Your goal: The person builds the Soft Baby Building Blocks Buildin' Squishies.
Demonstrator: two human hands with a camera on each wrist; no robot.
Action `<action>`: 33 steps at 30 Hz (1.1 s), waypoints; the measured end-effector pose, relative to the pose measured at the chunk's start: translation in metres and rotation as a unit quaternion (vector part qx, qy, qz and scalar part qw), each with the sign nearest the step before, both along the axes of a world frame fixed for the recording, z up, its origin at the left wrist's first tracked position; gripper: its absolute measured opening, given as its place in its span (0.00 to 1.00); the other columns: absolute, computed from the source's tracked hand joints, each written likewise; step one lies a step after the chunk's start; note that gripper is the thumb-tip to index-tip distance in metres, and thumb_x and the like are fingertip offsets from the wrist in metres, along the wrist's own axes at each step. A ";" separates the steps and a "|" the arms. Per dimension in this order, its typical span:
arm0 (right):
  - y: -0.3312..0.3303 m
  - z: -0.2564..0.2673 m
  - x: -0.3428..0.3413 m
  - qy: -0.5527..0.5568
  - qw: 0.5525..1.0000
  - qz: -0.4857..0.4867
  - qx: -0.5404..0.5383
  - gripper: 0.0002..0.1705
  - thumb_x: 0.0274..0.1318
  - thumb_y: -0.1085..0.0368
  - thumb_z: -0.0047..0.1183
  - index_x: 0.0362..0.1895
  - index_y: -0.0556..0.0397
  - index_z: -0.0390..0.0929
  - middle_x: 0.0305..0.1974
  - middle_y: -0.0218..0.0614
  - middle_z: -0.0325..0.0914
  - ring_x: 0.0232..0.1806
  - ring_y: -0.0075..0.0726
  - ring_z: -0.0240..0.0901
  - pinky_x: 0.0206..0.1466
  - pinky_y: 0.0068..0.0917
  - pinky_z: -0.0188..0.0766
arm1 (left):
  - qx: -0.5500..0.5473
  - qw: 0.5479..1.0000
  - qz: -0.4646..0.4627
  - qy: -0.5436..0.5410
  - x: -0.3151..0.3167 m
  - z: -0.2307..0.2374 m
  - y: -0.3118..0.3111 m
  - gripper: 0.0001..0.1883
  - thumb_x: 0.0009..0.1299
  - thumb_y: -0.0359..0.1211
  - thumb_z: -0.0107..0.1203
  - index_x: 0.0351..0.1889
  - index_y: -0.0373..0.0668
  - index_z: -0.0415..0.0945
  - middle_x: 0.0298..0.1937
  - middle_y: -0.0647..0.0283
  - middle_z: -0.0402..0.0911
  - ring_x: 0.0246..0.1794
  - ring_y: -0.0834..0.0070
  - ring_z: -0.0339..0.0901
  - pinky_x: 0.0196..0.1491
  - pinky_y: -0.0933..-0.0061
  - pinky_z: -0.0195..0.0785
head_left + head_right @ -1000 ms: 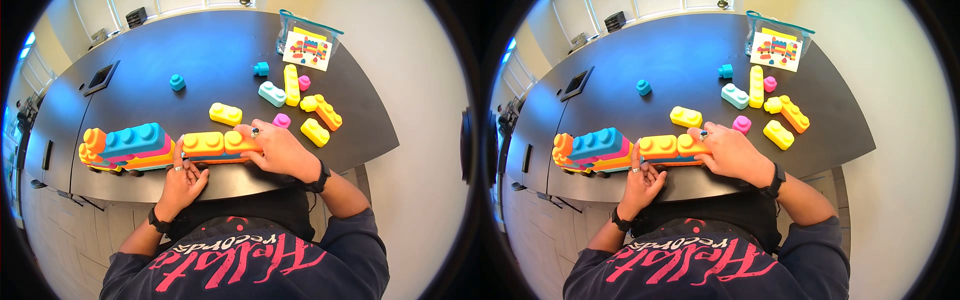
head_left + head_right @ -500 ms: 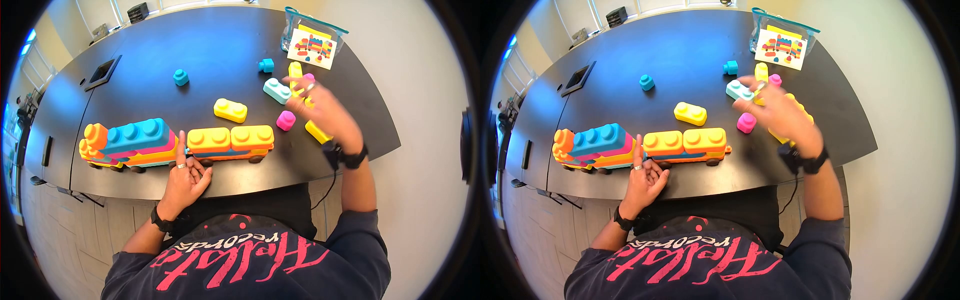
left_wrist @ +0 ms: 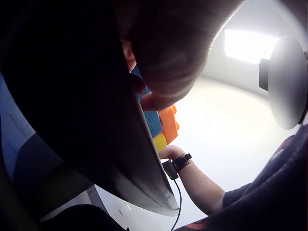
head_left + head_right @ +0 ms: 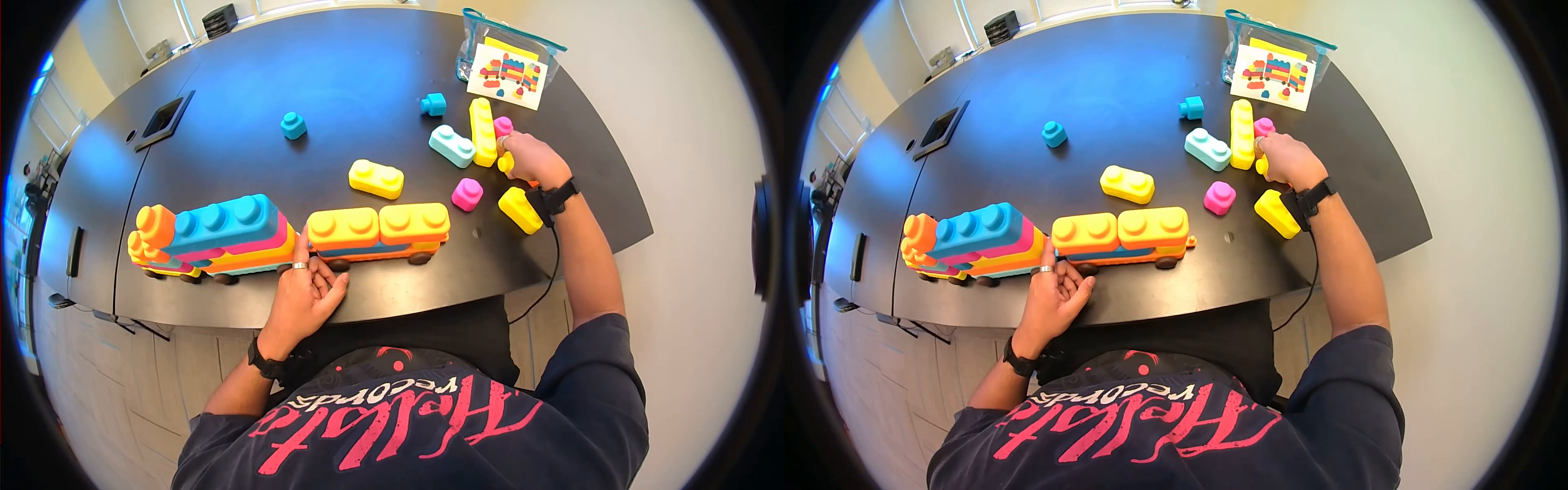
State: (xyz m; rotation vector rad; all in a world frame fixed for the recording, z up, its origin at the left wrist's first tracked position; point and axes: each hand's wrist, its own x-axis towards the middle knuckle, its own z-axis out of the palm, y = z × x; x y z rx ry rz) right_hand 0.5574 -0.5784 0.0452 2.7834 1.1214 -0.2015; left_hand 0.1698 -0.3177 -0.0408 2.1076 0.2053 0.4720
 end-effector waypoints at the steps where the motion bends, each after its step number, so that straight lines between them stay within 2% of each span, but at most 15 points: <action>1: 0.000 0.003 -0.005 0.000 1.000 -0.001 0.001 0.30 0.45 0.69 0.74 0.57 0.49 0.82 0.56 0.45 0.83 0.60 0.52 0.79 0.60 0.43 0.78 | -0.013 1.000 -0.006 0.006 0.000 0.000 0.000 0.51 0.71 0.26 0.64 0.83 0.28 0.37 0.26 0.65 0.79 0.22 0.84 0.74 0.29 0.82 0.67; 2: -0.001 0.009 -0.013 -0.005 1.000 -0.008 0.013 0.29 0.48 0.67 0.73 0.58 0.50 0.82 0.55 0.45 0.83 0.59 0.52 0.80 0.60 0.44 0.77 | -0.026 1.000 -0.011 0.012 -0.001 0.001 0.000 0.50 0.72 0.24 0.63 0.83 0.28 0.37 0.27 0.66 0.78 0.24 0.88 0.72 0.29 0.84 0.64; 4: -0.001 0.019 -0.020 -0.009 1.000 -0.016 0.026 0.28 0.51 0.65 0.72 0.58 0.51 0.81 0.55 0.46 0.83 0.59 0.52 0.80 0.60 0.44 0.77 | -0.019 1.000 -0.010 0.013 -0.001 0.003 0.000 0.49 0.71 0.24 0.63 0.82 0.27 0.39 0.27 0.67 0.78 0.24 0.88 0.72 0.29 0.84 0.64; 6: 0.000 0.026 -0.022 -0.031 0.997 -0.030 0.067 0.29 0.58 0.57 0.68 0.61 0.53 0.78 0.54 0.47 0.84 0.57 0.53 0.81 0.60 0.44 0.77 | -0.016 1.000 -0.010 0.014 0.001 0.005 -0.001 0.48 0.71 0.24 0.64 0.82 0.27 0.40 0.27 0.67 0.78 0.24 0.88 0.72 0.29 0.84 0.64; 7: 0.002 0.034 -0.029 -0.030 0.997 -0.032 0.066 0.29 0.58 0.57 0.68 0.61 0.53 0.78 0.54 0.47 0.84 0.57 0.53 0.81 0.60 0.44 0.77 | -0.017 1.000 -0.007 0.017 0.001 0.006 -0.001 0.47 0.71 0.24 0.64 0.81 0.27 0.43 0.27 0.67 0.77 0.23 0.88 0.72 0.28 0.85 0.64; 9: 0.006 0.045 -0.048 0.021 0.992 -0.066 0.105 0.31 0.62 0.50 0.66 0.62 0.55 0.76 0.53 0.48 0.84 0.56 0.55 0.81 0.59 0.45 0.77 | -0.018 1.000 -0.007 0.022 0.001 0.006 -0.001 0.46 0.71 0.25 0.64 0.80 0.27 0.45 0.27 0.67 0.77 0.23 0.88 0.71 0.28 0.85 0.64; 10: 0.003 0.042 -0.050 0.021 0.992 -0.068 0.106 0.31 0.62 0.50 0.66 0.62 0.55 0.76 0.53 0.48 0.84 0.56 0.55 0.81 0.59 0.45 0.77 | -0.021 1.000 -0.007 0.021 0.001 0.006 -0.001 0.45 0.71 0.25 0.64 0.80 0.27 0.46 0.27 0.67 0.77 0.23 0.88 0.71 0.28 0.85 0.63; 12: -0.002 0.034 -0.052 -0.002 0.997 -0.078 0.008 0.30 0.64 0.48 0.64 0.61 0.54 0.75 0.52 0.48 0.85 0.56 0.56 0.81 0.58 0.46 0.77 | -0.024 1.000 -0.007 0.018 0.002 0.006 0.000 0.44 0.71 0.25 0.64 0.80 0.28 0.47 0.27 0.68 0.77 0.23 0.88 0.71 0.28 0.85 0.63; 17: -0.013 0.026 -0.064 0.003 0.994 -0.100 0.043 0.28 0.65 0.50 0.63 0.59 0.55 0.75 0.51 0.49 0.85 0.54 0.56 0.82 0.54 0.48 0.79 | -0.013 1.000 -0.002 0.014 0.000 0.007 -0.002 0.44 0.71 0.25 0.64 0.80 0.28 0.47 0.27 0.68 0.77 0.23 0.88 0.71 0.29 0.85 0.63; 20: -0.025 0.024 -0.073 -0.081 0.990 -0.079 0.083 0.33 0.63 0.47 0.64 0.62 0.56 0.72 0.47 0.50 0.86 0.49 0.56 0.84 0.47 0.48 0.81 | -0.010 1.000 -0.002 0.013 0.000 0.005 -0.001 0.43 0.71 0.25 0.64 0.79 0.27 0.48 0.26 0.68 0.76 0.23 0.89 0.70 0.28 0.85 0.62; 24: -0.027 0.010 -0.070 -0.101 0.987 -0.080 0.095 0.33 0.64 0.47 0.63 0.64 0.55 0.72 0.44 0.51 0.86 0.47 0.56 0.85 0.47 0.49 0.81 | -0.021 0.999 -0.006 0.023 0.001 0.005 0.000 0.43 0.72 0.25 0.64 0.78 0.26 0.48 0.26 0.69 0.75 0.22 0.89 0.69 0.28 0.85 0.61; 27: -0.029 -0.008 -0.067 -0.127 0.980 -0.084 0.130 0.31 0.64 0.46 0.62 0.60 0.56 0.74 0.42 0.49 0.86 0.44 0.56 0.85 0.45 0.50 0.81 | -0.012 1.000 -0.006 0.025 0.001 0.007 -0.001 0.42 0.72 0.25 0.64 0.78 0.25 0.48 0.26 0.69 0.75 0.22 0.89 0.68 0.28 0.86 0.60; 30: -0.034 -0.014 -0.066 -0.106 0.978 -0.085 0.159 0.27 0.64 0.44 0.63 0.50 0.55 0.79 0.42 0.49 0.87 0.43 0.55 0.85 0.45 0.48 0.81 | -0.019 0.999 -0.004 0.027 0.001 0.007 -0.001 0.42 0.72 0.25 0.64 0.77 0.25 0.48 0.26 0.69 0.75 0.23 0.90 0.68 0.28 0.86 0.60; 31: -0.034 -0.008 -0.072 -0.106 0.978 -0.083 0.160 0.27 0.64 0.44 0.63 0.50 0.55 0.79 0.42 0.49 0.87 0.43 0.55 0.85 0.45 0.48 0.81 | -0.013 1.000 -0.003 0.021 0.001 0.007 -0.001 0.42 0.72 0.25 0.64 0.78 0.25 0.48 0.26 0.69 0.75 0.23 0.90 0.68 0.28 0.86 0.60; 33: -0.033 0.019 -0.092 -0.053 0.984 -0.148 0.088 0.29 0.62 0.42 0.63 0.50 0.55 0.80 0.42 0.48 0.86 0.44 0.54 0.85 0.47 0.47 0.81 | -0.007 1.000 0.000 0.017 0.000 0.004 -0.001 0.42 0.72 0.25 0.64 0.78 0.25 0.48 0.26 0.69 0.74 0.23 0.90 0.68 0.28 0.86 0.60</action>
